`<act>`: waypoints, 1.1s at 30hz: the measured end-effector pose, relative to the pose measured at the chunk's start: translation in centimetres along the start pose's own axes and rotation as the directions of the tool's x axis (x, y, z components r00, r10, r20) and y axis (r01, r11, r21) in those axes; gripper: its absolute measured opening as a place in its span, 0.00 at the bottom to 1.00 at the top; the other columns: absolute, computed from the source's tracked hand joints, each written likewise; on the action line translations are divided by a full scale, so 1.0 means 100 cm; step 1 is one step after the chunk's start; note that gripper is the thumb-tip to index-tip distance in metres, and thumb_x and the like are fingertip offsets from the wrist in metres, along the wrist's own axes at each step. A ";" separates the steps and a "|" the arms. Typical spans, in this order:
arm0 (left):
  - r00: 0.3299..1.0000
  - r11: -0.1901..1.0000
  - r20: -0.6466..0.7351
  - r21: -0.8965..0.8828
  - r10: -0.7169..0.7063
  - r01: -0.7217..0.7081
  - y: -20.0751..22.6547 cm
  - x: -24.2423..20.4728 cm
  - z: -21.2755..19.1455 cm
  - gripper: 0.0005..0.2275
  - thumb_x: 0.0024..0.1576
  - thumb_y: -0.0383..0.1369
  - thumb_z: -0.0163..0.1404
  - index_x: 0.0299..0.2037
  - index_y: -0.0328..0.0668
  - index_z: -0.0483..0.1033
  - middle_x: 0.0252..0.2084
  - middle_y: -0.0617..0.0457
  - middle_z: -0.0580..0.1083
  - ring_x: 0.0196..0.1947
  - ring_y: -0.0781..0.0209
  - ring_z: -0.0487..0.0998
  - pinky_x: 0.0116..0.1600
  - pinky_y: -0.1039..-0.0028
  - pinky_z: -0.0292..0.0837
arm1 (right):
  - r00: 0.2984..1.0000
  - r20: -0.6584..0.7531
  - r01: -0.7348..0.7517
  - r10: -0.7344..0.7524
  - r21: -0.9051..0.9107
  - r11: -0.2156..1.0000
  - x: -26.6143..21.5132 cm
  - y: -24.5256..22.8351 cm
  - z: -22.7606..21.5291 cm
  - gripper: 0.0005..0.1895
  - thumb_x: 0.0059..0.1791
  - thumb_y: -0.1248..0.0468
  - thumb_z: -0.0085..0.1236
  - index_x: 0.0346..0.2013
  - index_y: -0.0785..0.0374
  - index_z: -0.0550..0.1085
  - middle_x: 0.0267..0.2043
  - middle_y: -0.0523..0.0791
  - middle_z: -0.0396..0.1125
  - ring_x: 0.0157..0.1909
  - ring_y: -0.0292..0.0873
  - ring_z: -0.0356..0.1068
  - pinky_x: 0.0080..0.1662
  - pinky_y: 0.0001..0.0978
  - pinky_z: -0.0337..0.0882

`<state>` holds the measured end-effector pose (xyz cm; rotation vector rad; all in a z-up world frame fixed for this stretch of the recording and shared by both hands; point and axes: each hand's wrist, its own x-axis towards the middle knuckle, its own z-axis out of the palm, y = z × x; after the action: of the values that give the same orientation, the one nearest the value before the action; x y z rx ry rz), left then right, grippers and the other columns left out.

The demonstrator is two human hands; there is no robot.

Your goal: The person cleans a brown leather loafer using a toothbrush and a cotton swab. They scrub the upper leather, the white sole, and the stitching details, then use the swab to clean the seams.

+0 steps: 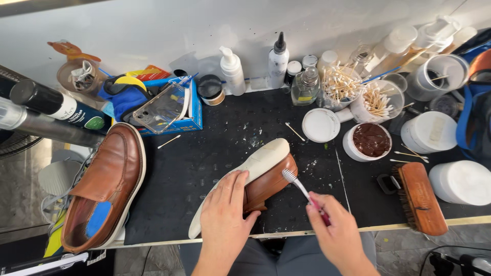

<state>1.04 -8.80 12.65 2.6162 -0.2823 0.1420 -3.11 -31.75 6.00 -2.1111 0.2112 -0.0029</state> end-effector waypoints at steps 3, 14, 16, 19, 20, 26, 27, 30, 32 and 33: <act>1.000 1.000 0.014 0.008 -0.006 0.006 -0.002 -0.002 0.002 0.43 0.33 0.33 0.71 0.62 0.39 0.64 0.61 0.44 0.69 0.61 0.43 0.70 0.59 0.55 0.65 | 0.995 -0.004 0.101 -0.103 -0.118 0.988 0.001 -0.006 0.005 0.12 0.47 0.64 0.59 0.44 0.64 0.77 0.29 0.43 0.71 0.21 0.37 0.69 0.28 0.29 0.68; 0.999 1.000 0.033 0.010 -0.030 0.030 -0.003 0.000 0.003 0.43 0.32 0.33 0.71 0.62 0.42 0.64 0.62 0.45 0.69 0.60 0.44 0.71 0.61 0.57 0.66 | 0.918 -0.095 0.347 -0.384 -0.273 0.897 0.012 -0.019 0.009 0.10 0.47 0.66 0.60 0.43 0.64 0.78 0.32 0.45 0.70 0.28 0.44 0.71 0.30 0.34 0.69; 0.999 1.000 0.035 0.014 -0.028 0.027 -0.003 0.001 0.004 0.43 0.32 0.33 0.71 0.62 0.41 0.64 0.62 0.45 0.69 0.60 0.43 0.71 0.61 0.56 0.66 | 0.945 -0.127 0.255 -0.301 -0.291 0.922 0.014 -0.018 0.008 0.09 0.48 0.66 0.60 0.43 0.64 0.79 0.31 0.46 0.70 0.26 0.45 0.70 0.29 0.35 0.69; 0.999 0.999 0.033 0.008 -0.035 0.035 -0.003 -0.002 0.004 0.43 0.32 0.33 0.71 0.63 0.42 0.65 0.61 0.45 0.69 0.60 0.43 0.72 0.60 0.56 0.66 | 0.933 -0.122 0.291 -0.338 -0.292 0.911 0.016 -0.019 0.007 0.11 0.49 0.67 0.59 0.44 0.66 0.78 0.30 0.46 0.69 0.27 0.45 0.70 0.31 0.35 0.69; 0.999 0.999 0.034 0.003 -0.033 0.033 -0.003 -0.001 0.004 0.44 0.31 0.33 0.71 0.63 0.42 0.65 0.61 0.45 0.69 0.60 0.43 0.72 0.60 0.57 0.66 | 0.899 -0.091 0.389 -0.428 -0.280 0.877 0.016 -0.020 0.008 0.11 0.48 0.66 0.59 0.44 0.66 0.78 0.31 0.46 0.69 0.28 0.45 0.71 0.31 0.35 0.70; 1.000 1.000 0.016 0.023 -0.013 0.012 -0.003 0.000 0.005 0.44 0.32 0.33 0.71 0.63 0.41 0.65 0.62 0.45 0.69 0.59 0.43 0.72 0.61 0.57 0.66 | 0.941 -0.150 0.242 -0.304 -0.330 0.912 0.013 -0.024 0.012 0.08 0.49 0.67 0.59 0.41 0.65 0.79 0.29 0.46 0.69 0.25 0.46 0.69 0.29 0.36 0.68; 1.000 1.000 0.013 0.020 -0.012 0.012 -0.003 -0.001 0.005 0.44 0.31 0.33 0.71 0.63 0.41 0.65 0.62 0.46 0.69 0.60 0.44 0.72 0.60 0.57 0.66 | 0.949 -0.161 0.206 -0.272 -0.337 0.919 0.013 -0.024 0.012 0.09 0.49 0.67 0.59 0.42 0.66 0.79 0.28 0.47 0.68 0.25 0.46 0.69 0.29 0.37 0.68; 1.000 1.000 0.007 0.019 -0.007 0.007 -0.003 0.000 0.004 0.44 0.31 0.33 0.71 0.62 0.41 0.65 0.61 0.46 0.70 0.59 0.44 0.72 0.60 0.58 0.67 | 0.857 -0.068 0.472 -0.511 -0.293 0.832 0.015 -0.023 0.010 0.09 0.48 0.66 0.59 0.41 0.66 0.78 0.30 0.46 0.68 0.29 0.45 0.71 0.31 0.36 0.69; 1.000 1.000 0.014 0.027 -0.006 0.006 -0.002 0.001 0.004 0.44 0.30 0.33 0.71 0.62 0.41 0.65 0.61 0.45 0.70 0.59 0.43 0.72 0.60 0.57 0.67 | 0.914 -0.103 0.339 -0.392 -0.339 0.878 0.015 -0.021 0.010 0.05 0.48 0.66 0.60 0.38 0.64 0.78 0.30 0.45 0.70 0.28 0.46 0.71 0.30 0.36 0.69; 1.000 1.000 0.022 0.029 -0.003 0.003 -0.002 0.002 0.003 0.44 0.30 0.33 0.72 0.62 0.41 0.65 0.61 0.45 0.70 0.59 0.43 0.72 0.60 0.58 0.67 | 0.936 -0.123 0.268 -0.330 -0.359 0.894 0.014 -0.020 0.011 0.04 0.49 0.66 0.61 0.36 0.63 0.79 0.30 0.45 0.70 0.27 0.46 0.70 0.29 0.36 0.68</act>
<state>1.26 -8.81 12.29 2.6481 -0.2858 0.1171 -1.36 -29.99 7.03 -2.4703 -0.0138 -0.3697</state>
